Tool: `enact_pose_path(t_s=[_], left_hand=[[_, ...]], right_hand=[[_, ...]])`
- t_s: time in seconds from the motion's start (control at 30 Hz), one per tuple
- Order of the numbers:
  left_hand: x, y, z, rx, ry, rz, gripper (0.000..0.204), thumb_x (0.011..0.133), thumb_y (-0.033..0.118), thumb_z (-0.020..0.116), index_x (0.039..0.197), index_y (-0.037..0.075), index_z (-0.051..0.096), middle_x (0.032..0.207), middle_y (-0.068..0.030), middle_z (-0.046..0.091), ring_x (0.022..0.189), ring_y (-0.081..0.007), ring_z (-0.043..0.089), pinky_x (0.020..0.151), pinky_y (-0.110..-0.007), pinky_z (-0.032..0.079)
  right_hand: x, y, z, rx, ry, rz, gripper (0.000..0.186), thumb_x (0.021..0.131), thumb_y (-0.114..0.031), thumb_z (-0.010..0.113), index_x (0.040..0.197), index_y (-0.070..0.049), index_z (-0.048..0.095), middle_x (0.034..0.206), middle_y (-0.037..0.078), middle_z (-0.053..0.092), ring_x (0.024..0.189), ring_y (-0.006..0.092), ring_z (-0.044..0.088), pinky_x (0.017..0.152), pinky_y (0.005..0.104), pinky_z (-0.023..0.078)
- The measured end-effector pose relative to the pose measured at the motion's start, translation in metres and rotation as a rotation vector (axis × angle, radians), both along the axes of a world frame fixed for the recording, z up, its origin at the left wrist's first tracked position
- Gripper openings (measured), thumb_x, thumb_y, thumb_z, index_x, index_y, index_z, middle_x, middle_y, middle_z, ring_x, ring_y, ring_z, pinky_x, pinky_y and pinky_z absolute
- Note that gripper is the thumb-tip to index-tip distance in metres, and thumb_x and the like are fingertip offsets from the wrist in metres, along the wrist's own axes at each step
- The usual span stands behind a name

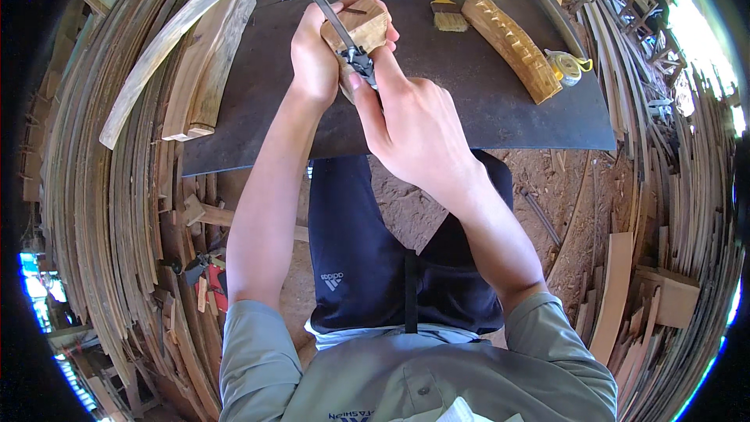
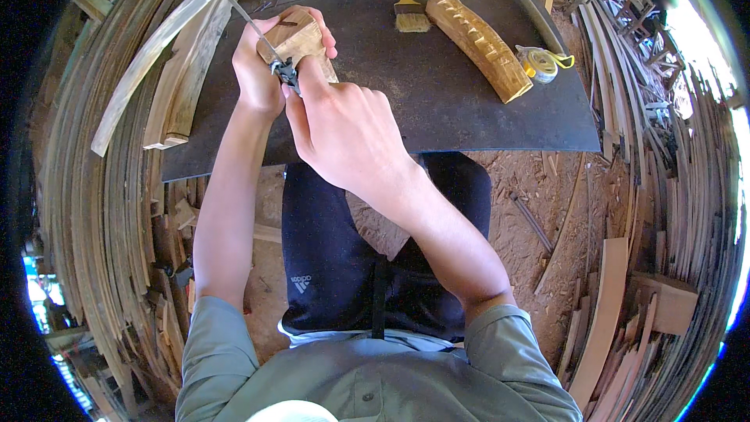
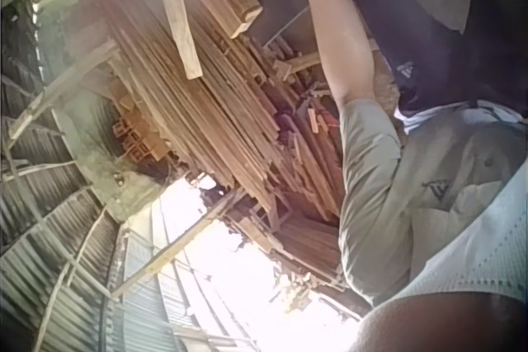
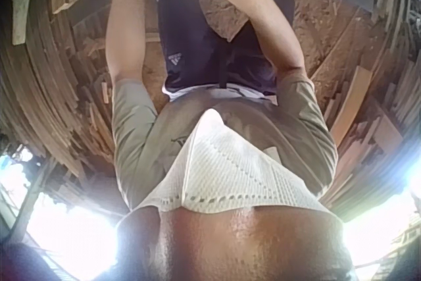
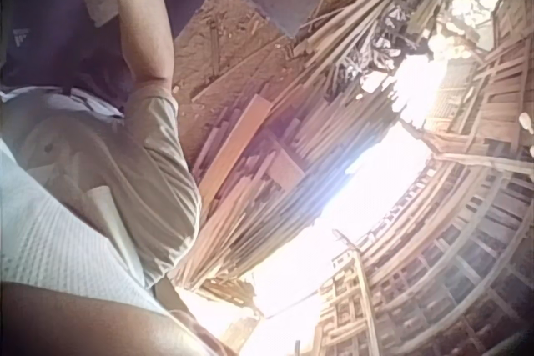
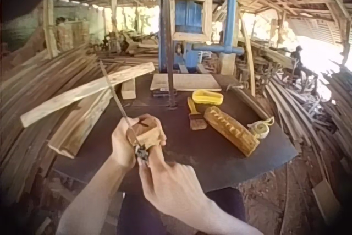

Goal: Sawing a small block of wood using a handheld hacksaw blade.

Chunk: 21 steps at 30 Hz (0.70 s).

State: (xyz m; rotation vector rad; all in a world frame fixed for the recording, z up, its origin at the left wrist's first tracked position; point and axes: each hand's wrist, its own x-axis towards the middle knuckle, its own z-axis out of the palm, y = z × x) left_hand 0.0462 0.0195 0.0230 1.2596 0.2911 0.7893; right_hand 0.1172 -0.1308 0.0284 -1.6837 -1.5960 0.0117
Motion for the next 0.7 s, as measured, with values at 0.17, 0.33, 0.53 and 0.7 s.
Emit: enact_pose_path(t_s=[0.17,0.33,0.53,0.7], left_hand=[[0.0008,-0.0015,0.0003,-0.011,0.017,0.018,0.055,0.096,0.044,0.030,0.106,0.002,0.064,0.090,-0.0136,0.070,0.084,-0.0242,0.066,0.077,-0.038,0.054],[0.0012,-0.0011,0.0005,-0.028,0.005,0.002,0.053,0.095,0.042,0.031,0.104,0.002,0.063,0.089,-0.0138,0.070,0.083,-0.0242,0.066,0.075,-0.038,0.055],[-0.0002,-0.0040,0.0019,0.000,0.024,0.045,0.053,0.094,0.041,0.031,0.105,0.001,0.064,0.089,-0.0148,0.070,0.082,-0.0248,0.067,0.075,-0.036,0.056],[-0.0006,-0.0031,0.0023,0.002,0.018,0.034,0.054,0.094,0.041,0.032,0.106,0.000,0.065,0.089,-0.0152,0.070,0.082,-0.0250,0.067,0.075,-0.036,0.056]], right_hand=[[-0.0007,0.0025,0.0012,0.022,-0.035,-0.022,0.026,0.104,-0.021,0.058,0.104,0.004,0.051,0.058,0.018,0.062,0.052,0.0373,0.068,0.049,0.0478,0.054],[-0.0010,0.0030,0.0004,0.035,-0.054,-0.007,0.027,0.104,-0.021,0.058,0.104,0.005,0.051,0.058,0.017,0.062,0.052,0.0366,0.068,0.049,0.0465,0.054],[-0.0024,0.0039,0.0003,0.023,-0.027,-0.010,0.033,0.105,-0.018,0.060,0.122,0.008,0.051,0.057,0.019,0.060,0.052,0.0406,0.064,0.051,0.0493,0.050],[-0.0020,0.0031,0.0031,0.021,-0.086,-0.020,0.028,0.105,-0.022,0.057,0.103,0.005,0.050,0.058,0.017,0.062,0.052,0.0362,0.068,0.048,0.0459,0.054]])
